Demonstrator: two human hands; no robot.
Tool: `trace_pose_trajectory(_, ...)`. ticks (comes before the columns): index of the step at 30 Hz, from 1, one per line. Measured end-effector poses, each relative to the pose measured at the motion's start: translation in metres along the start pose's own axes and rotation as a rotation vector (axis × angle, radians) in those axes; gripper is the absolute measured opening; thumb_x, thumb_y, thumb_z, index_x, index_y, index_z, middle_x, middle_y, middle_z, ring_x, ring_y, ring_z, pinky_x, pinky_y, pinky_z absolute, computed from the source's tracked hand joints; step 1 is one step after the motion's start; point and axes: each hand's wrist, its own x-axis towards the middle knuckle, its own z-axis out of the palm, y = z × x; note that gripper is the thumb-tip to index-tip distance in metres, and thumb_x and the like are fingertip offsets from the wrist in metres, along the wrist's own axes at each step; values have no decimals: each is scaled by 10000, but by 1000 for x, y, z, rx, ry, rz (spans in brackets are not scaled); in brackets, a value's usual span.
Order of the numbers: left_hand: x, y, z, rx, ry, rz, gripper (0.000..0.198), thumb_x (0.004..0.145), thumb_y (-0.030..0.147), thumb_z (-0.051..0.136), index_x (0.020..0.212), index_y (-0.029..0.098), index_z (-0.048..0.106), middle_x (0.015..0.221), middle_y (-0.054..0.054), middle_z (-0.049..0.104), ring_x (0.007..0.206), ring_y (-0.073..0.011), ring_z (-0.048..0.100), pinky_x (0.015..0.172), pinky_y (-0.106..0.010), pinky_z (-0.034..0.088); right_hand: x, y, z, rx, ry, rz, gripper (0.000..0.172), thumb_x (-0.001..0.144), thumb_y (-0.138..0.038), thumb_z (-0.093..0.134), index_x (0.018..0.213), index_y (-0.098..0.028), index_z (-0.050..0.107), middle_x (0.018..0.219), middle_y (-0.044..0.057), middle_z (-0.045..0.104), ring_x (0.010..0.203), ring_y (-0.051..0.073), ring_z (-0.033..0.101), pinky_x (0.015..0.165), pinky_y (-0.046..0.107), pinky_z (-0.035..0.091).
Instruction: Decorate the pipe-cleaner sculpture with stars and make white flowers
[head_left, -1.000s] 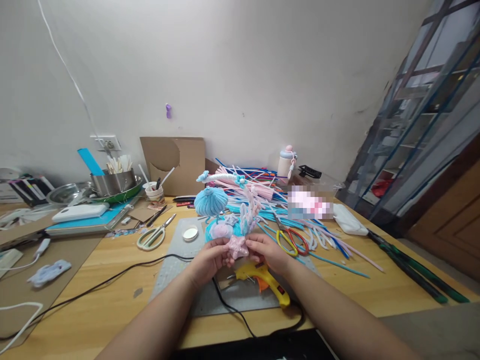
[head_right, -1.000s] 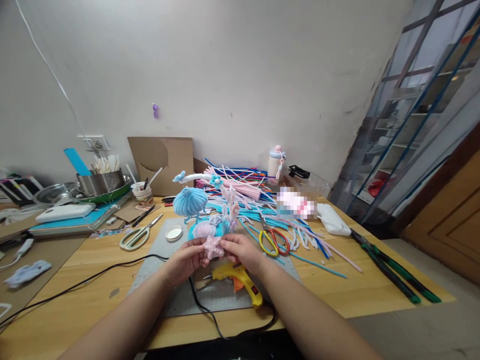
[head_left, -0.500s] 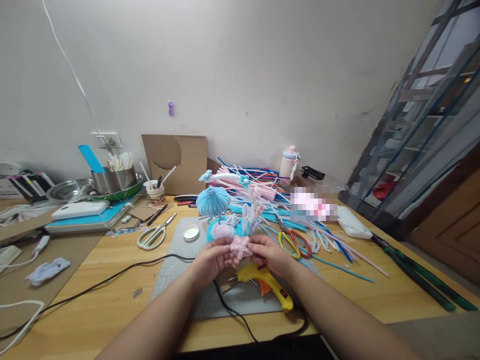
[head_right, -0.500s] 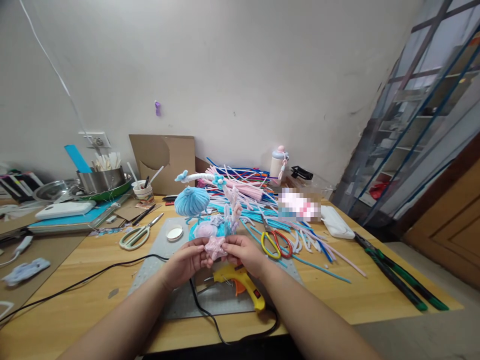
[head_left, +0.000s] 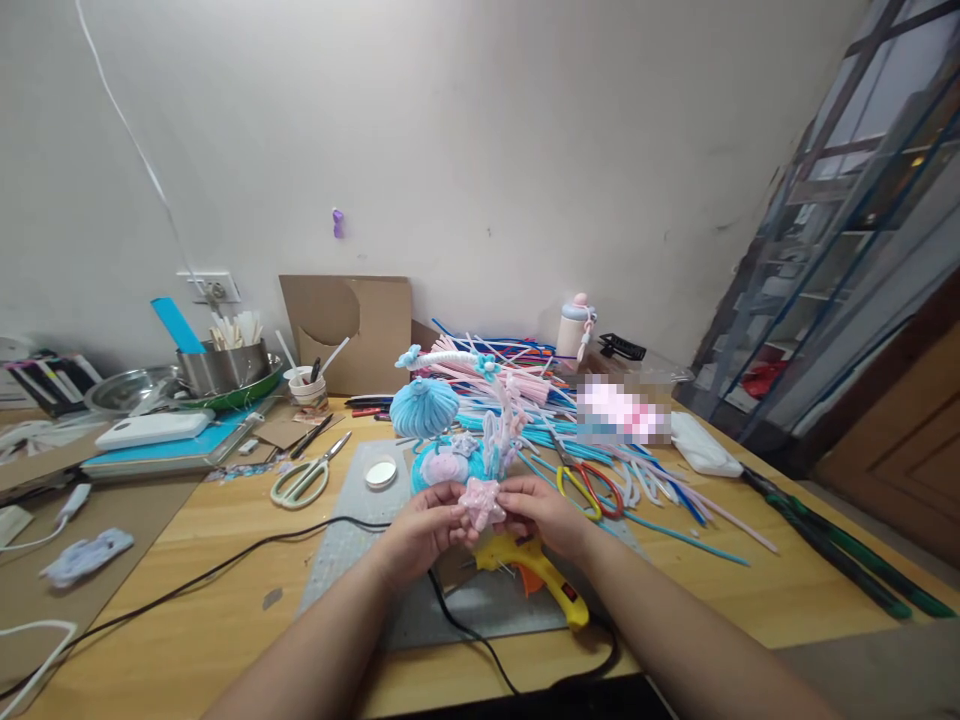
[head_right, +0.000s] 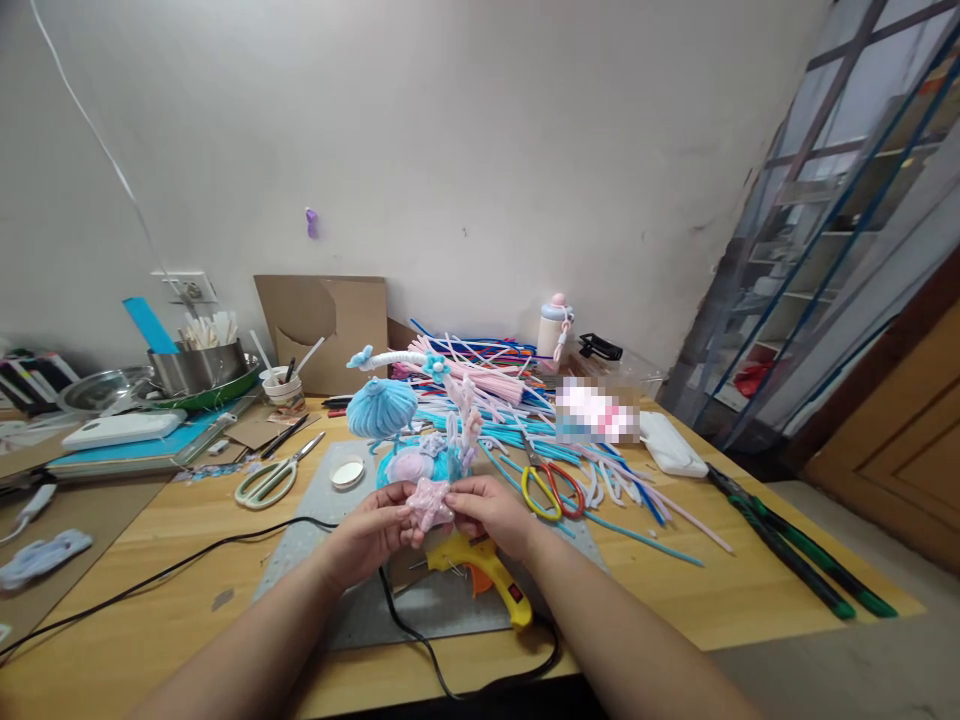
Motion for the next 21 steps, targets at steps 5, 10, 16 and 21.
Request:
trace_pose_trajectory(5, -2, 2, 1, -28, -29, -26, 239, 696, 191, 741, 885, 123, 612, 677, -58, 685, 543, -139, 646, 548, -227, 517, -1, -1, 1, -21, -43, 14, 335, 759, -431, 656, 731, -97, 664, 598, 36, 626, 407, 42, 344, 408, 208, 166)
trace_pose_trajectory(10, -2, 3, 2, -32, -50, -22, 238, 717, 187, 719, 904, 124, 586, 724, -70, 694, 553, -141, 654, 545, -228, 519, -2, -1, 2, -39, -54, 8, 351, 769, -444, 646, 739, -96, 668, 576, 32, 620, 400, 43, 338, 403, 208, 177)
trace_pose_trajectory(16, -1, 2, 3, -25, -41, -26, 232, 715, 182, 715, 903, 120, 595, 717, -70, 692, 558, -139, 649, 560, -234, 522, -3, 0, -1, -51, -48, 8, 351, 761, -454, 650, 727, -105, 658, 587, 26, 617, 410, 42, 346, 412, 205, 188)
trace_pose_trajectory(21, 1, 2, -2, -5, -19, -45, 235, 715, 187, 703, 914, 97, 618, 724, -85, 692, 550, -138, 641, 560, -230, 510, -2, 0, -2, -70, -48, 8, 368, 771, -468, 641, 715, -105, 648, 559, 11, 583, 406, 43, 331, 408, 208, 176)
